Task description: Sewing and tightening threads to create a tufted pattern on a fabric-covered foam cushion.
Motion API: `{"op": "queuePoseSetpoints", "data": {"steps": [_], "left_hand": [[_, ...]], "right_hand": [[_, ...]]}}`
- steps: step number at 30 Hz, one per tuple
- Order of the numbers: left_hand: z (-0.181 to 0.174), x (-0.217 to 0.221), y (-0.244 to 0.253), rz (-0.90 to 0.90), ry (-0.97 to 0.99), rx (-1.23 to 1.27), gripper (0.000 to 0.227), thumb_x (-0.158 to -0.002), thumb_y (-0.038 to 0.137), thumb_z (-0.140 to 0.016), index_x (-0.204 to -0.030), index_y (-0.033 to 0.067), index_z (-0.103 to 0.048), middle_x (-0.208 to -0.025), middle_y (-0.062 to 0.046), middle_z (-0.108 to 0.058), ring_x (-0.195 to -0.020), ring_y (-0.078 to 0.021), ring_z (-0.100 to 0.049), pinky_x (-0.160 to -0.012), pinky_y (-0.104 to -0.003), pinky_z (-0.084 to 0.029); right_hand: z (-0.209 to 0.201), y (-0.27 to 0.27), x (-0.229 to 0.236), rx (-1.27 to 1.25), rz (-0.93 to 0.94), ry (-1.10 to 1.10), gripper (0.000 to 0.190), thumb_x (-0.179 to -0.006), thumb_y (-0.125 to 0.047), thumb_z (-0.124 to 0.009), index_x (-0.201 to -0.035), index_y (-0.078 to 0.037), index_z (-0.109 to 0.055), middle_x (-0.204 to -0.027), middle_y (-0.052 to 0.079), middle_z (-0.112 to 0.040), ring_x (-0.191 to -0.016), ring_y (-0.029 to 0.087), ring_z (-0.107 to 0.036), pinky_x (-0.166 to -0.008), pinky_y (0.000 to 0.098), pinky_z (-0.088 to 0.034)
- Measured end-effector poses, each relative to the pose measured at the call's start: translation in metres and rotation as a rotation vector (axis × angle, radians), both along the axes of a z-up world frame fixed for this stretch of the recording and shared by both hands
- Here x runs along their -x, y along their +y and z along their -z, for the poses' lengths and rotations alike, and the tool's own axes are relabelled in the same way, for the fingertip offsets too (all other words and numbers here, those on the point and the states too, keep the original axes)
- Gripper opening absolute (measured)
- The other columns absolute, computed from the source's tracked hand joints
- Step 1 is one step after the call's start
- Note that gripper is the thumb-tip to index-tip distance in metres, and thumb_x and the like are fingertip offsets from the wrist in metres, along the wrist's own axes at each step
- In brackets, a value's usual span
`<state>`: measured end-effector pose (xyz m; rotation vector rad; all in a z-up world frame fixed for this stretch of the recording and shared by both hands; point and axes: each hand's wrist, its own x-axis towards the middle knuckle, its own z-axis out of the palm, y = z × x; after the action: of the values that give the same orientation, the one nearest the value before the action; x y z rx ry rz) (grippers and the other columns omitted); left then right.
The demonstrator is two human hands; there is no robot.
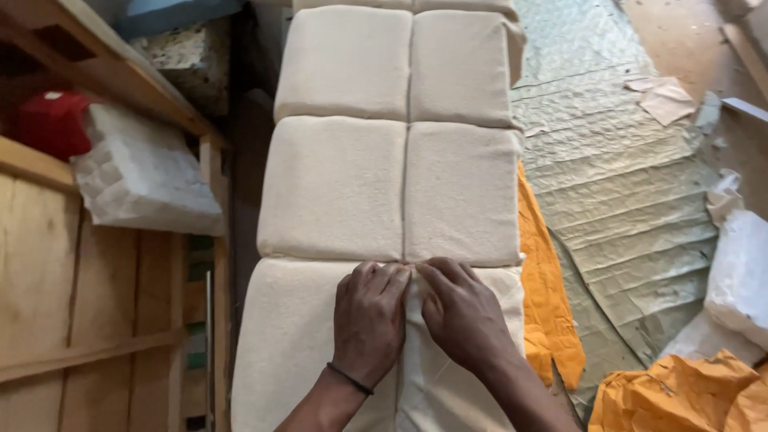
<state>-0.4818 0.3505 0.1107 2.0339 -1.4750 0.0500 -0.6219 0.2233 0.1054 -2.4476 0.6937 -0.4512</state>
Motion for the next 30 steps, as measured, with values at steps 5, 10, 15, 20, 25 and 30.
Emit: {"op": "queuePoseSetpoints", "data": {"steps": [5, 10, 15, 20, 25, 30], "left_hand": [[0.000, -0.008, -0.002, -0.088, 0.010, 0.059, 0.026, -0.113, 0.019, -0.059, -0.120, 0.0083, -0.082, -0.132, -0.009, -0.075, -0.132, -0.0359, -0.067, -0.108, -0.051, -0.051], [0.040, -0.011, -0.020, -0.081, -0.226, -0.189, 0.023, -0.106, 0.021, -0.060, -0.111, 0.0190, -0.082, -0.135, -0.005, -0.065, -0.143, -0.0324, -0.053, -0.129, -0.066, -0.033], [0.047, -0.017, -0.042, -0.084, -0.231, -0.415, 0.018, -0.097, 0.024, -0.071, -0.102, 0.0225, -0.088, -0.133, -0.002, -0.065, -0.136, -0.0281, -0.055, -0.118, -0.057, -0.041], [0.059, -0.033, -0.072, -0.074, -0.237, -0.576, 0.025, -0.104, 0.026, -0.063, -0.108, 0.0291, -0.088, -0.128, 0.002, -0.063, -0.124, -0.0234, -0.055, -0.100, -0.048, -0.043], [0.090, -0.045, -0.103, -0.126, -0.302, -0.508, 0.028, -0.105, 0.031, -0.060, -0.105, 0.0256, -0.087, -0.115, -0.001, -0.076, -0.118, -0.0244, -0.065, -0.104, -0.055, -0.047], [0.105, -0.046, -0.092, -0.131, -0.276, -0.395, 0.025, -0.102, 0.030, -0.061, -0.101, 0.0272, -0.086, -0.112, 0.003, -0.077, -0.118, -0.0246, -0.065, -0.103, -0.052, -0.048]], "right_hand": [[0.013, 0.001, -0.011, 0.033, -0.058, 0.191, 0.053, -0.101, -0.034, -0.070, -0.150, -0.013, -0.074, -0.145, 0.008, -0.073, -0.133, 0.034, -0.067, -0.111, 0.0504, -0.056], [0.032, 0.003, -0.038, 0.358, 0.004, 0.334, 0.032, -0.109, -0.042, -0.053, -0.111, -0.024, -0.079, -0.117, 0.005, -0.074, -0.111, 0.036, -0.070, -0.099, 0.0526, -0.050], [0.024, -0.002, -0.041, 0.096, 0.043, 0.599, 0.045, -0.111, -0.049, -0.049, -0.133, -0.028, -0.082, -0.143, -0.001, -0.070, -0.148, 0.029, -0.062, -0.126, 0.0564, -0.049], [-0.008, 0.033, -0.042, -0.025, 0.121, 0.600, 0.052, -0.114, -0.040, -0.045, -0.158, -0.020, -0.066, -0.160, 0.007, -0.062, -0.159, 0.035, -0.054, -0.137, 0.0673, -0.034], [0.013, 0.052, -0.040, -0.042, 0.204, 0.494, 0.074, -0.099, -0.047, -0.057, -0.165, -0.013, -0.047, -0.169, 0.012, -0.041, -0.166, 0.040, -0.031, -0.142, 0.0731, -0.013], [0.092, 0.032, -0.043, 0.277, 0.307, 0.420, 0.058, -0.095, -0.049, -0.066, -0.146, -0.022, -0.059, -0.138, 0.004, -0.059, -0.144, 0.029, -0.053, -0.130, 0.0547, -0.027]]}}
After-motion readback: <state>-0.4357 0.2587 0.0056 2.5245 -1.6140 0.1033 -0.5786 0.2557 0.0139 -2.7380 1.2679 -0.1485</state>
